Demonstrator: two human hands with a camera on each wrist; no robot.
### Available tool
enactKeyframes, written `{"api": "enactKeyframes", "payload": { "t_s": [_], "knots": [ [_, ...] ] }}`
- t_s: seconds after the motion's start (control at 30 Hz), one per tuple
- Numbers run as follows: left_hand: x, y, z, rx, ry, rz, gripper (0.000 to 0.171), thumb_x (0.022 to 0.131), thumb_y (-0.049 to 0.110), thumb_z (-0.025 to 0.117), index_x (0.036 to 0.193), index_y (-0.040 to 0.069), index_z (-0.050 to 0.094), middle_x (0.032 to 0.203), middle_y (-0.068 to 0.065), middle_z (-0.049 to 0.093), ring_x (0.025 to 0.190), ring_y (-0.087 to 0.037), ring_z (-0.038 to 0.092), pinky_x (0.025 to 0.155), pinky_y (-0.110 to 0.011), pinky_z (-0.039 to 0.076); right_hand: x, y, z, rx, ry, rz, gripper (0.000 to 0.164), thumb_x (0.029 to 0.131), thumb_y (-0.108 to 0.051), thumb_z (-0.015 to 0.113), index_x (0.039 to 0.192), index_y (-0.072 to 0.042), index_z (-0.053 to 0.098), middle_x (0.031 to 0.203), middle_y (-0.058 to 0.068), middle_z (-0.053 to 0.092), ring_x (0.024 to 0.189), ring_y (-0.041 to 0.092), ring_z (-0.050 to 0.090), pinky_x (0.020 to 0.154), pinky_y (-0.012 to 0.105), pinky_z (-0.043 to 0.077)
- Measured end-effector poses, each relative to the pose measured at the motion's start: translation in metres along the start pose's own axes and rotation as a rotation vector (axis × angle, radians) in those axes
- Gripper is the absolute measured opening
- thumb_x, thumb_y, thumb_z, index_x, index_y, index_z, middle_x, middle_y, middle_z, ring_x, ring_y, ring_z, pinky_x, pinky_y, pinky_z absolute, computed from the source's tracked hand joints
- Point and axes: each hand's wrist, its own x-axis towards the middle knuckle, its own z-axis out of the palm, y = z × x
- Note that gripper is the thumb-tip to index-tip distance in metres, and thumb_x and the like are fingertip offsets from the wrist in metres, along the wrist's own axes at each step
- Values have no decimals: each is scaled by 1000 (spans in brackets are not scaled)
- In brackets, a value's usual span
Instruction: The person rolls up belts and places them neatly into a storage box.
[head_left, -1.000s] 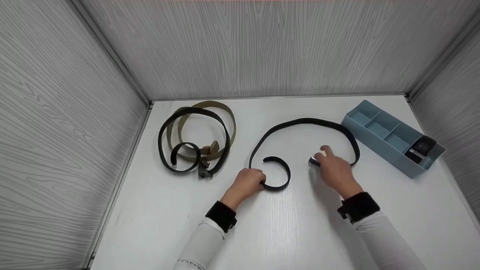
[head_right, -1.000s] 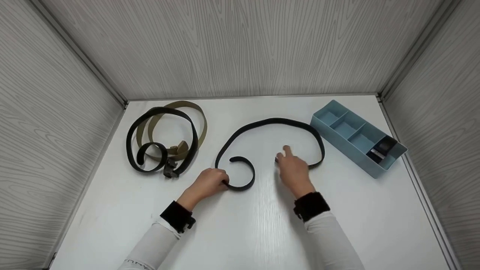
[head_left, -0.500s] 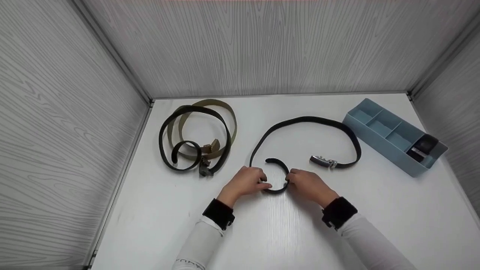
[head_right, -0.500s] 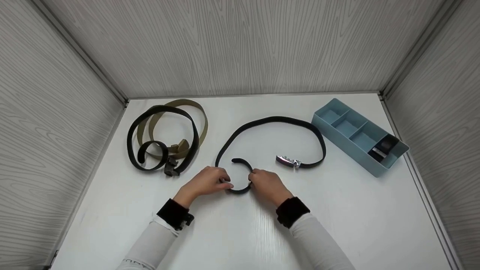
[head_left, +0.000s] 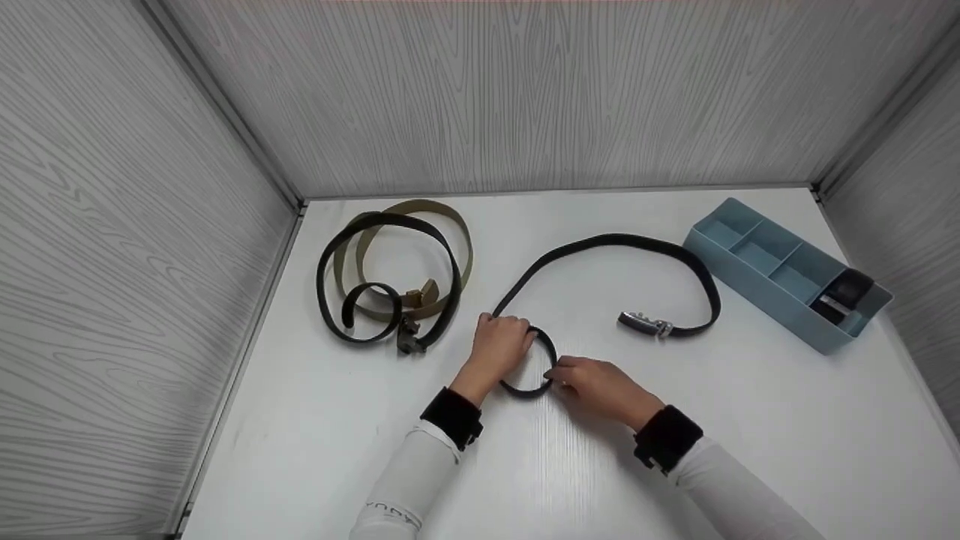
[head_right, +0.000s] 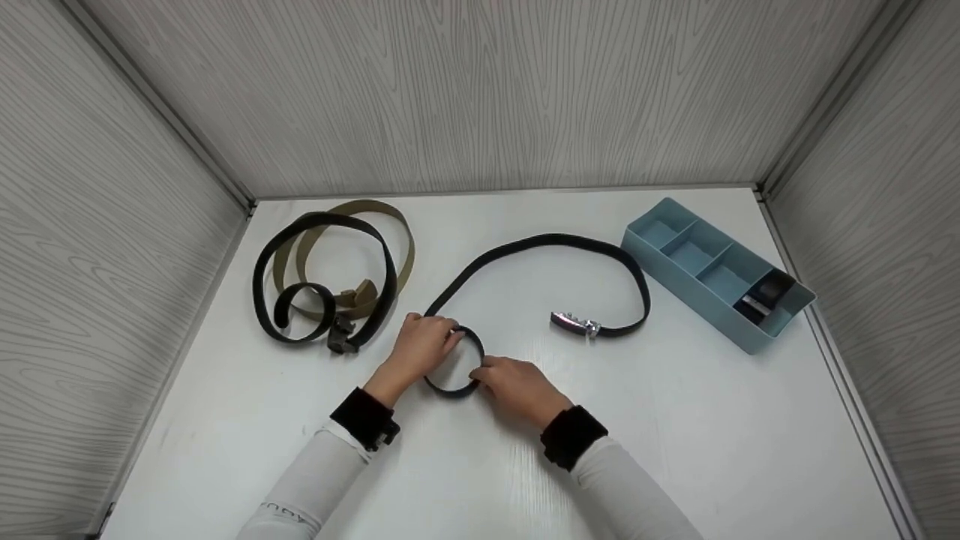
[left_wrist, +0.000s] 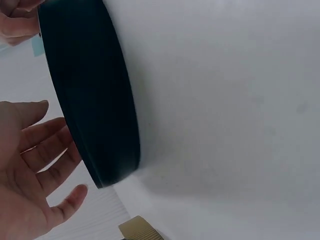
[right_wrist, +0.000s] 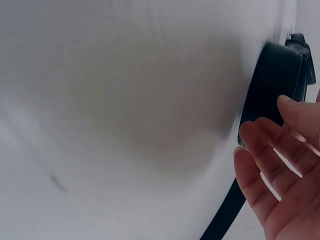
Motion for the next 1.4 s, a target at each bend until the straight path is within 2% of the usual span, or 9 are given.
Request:
{"api": "enactKeyframes", "payload": {
  "t_s": [0.2, 0.37, 0.47, 0.6, 0.83, 0.97, 1.1, 1.23, 1.4],
  "knots": [
    [9, 11, -2, -82, -53, -146, 42, 88, 50, 67, 83, 8, 67, 79, -8, 69, 73, -26, 68, 64, -39, 51, 1, -12, 2, 0, -85, -45, 45, 85, 6, 65, 127, -9, 64, 110, 3, 63, 96, 16, 63, 77, 34, 53],
    [9, 16, -2, -193, -77, -201, 34, 81, 37, 78, 86, 6, 64, 83, -12, 69, 75, -30, 68, 63, -41, 52, -1, -3, -13, 43, -119, 29, 41, 86, 3, 68, 125, -7, 66, 116, 5, 62, 102, 19, 63, 82, 36, 52],
    [7, 17, -2, -264, -69, -163, 18, 81, 19, 74, 79, 5, 62, 76, -10, 67, 70, -28, 66, 61, -41, 51, -4, 15, -26, 17, -27, 148, 31, 86, -2, 71, 116, -6, 68, 113, 7, 62, 96, 22, 64, 79, 39, 53],
    [3, 22, 2, -356, -109, -62, 13, 81, 5, 68, 93, 1, 69, 74, -4, 66, 71, -20, 65, 65, -33, 51, -11, 34, -35, -60, 74, 348, 27, 86, -7, 74, 112, -5, 68, 107, 8, 62, 89, 25, 64, 71, 41, 53],
    [-2, 35, 9, -424, -150, 76, 19, 93, 10, 62, 110, 4, 68, 91, -5, 71, 85, -20, 67, 75, -32, 51, -3, 23, -20, 139, -35, 451, 17, 94, -20, 65, 93, -3, 71, 80, 2, 64, 73, 18, 60, 68, 39, 49],
    [-2, 35, 10, -376, -170, 146, 24, 96, 8, 58, 118, 9, 66, 100, -4, 67, 92, -19, 65, 77, -30, 50, 6, 13, -10, 170, -28, 548, 23, 93, -25, 67, 78, -7, 67, 65, -3, 56, 58, 14, 51, 56, 34, 42],
    [0, 32, 10, -215, -88, 165, 25, 91, 8, 64, 115, 14, 69, 102, -4, 58, 92, -21, 58, 73, -31, 49, 14, 6, -7, 201, 10, 661, 18, 90, -16, 66, 75, -5, 65, 59, -2, 55, 51, 13, 51, 50, 31, 40],
    [4, 29, 10, -91, -29, 168, 13, 91, 11, 63, 101, 15, 71, 98, -3, 60, 89, -21, 59, 70, -34, 48, 18, 6, -5, 250, 44, 700, 12, 89, -7, 61, 81, -1, 66, 63, 2, 59, 52, 14, 54, 49, 30, 43],
    [8, 25, 12, -66, -27, 157, 4, 88, 10, 66, 85, 11, 68, 81, -4, 66, 74, -23, 65, 64, -34, 50, 16, 11, -4, 319, 79, 716, 12, 93, -10, 63, 87, -1, 67, 65, 3, 61, 53, 13, 56, 52, 29, 45]
  ]
}}
